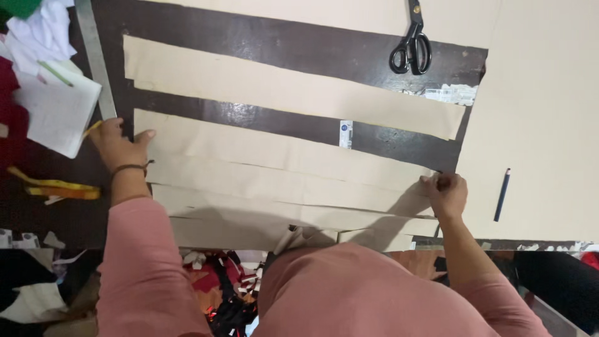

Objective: The person measures a piece of beige fabric with a tape measure, then uses scissors to cut a large sheet of white material into long strips. They fold and trim the strips into smaller rectangular pieces on a dark work table.

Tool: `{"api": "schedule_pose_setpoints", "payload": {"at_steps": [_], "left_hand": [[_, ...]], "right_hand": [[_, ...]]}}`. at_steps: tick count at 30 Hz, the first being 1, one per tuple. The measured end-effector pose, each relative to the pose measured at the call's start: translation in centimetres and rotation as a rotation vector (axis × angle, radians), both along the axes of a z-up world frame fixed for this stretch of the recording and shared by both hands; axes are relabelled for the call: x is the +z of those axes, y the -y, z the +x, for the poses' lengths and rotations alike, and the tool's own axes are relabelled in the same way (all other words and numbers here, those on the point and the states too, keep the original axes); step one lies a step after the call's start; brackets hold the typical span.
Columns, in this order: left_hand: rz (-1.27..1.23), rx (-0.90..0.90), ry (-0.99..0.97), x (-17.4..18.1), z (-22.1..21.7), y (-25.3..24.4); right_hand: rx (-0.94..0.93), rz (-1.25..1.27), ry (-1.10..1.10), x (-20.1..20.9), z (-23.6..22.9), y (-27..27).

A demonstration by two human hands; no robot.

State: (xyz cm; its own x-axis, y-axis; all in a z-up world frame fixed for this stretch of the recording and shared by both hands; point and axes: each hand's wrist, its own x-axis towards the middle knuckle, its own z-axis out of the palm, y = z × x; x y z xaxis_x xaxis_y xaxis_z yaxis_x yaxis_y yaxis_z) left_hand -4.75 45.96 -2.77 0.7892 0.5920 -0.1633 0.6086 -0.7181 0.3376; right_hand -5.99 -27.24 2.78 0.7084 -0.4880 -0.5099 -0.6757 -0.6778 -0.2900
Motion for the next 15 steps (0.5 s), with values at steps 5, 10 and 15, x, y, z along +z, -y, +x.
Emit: {"api": "schedule_pose_setpoints", "payload": {"at_steps": [5,10,15], "left_hand": [[-0.063,-0.119,-0.144,-7.5,-0.2,-3.9],[-0.018,-0.235,0.008,0.4,2.2,-2.4],[-0.079,-0.327,0.377,3.5,7.1,-2.1]], "right_hand": [[0.293,-0.053,0.064,-7.3,-0.2,3.9],[-0.038,0.5,0.438,0.5,3.0,1.6],[-0.012,0.642,0.555,2.2,7.5,2.7]]}}
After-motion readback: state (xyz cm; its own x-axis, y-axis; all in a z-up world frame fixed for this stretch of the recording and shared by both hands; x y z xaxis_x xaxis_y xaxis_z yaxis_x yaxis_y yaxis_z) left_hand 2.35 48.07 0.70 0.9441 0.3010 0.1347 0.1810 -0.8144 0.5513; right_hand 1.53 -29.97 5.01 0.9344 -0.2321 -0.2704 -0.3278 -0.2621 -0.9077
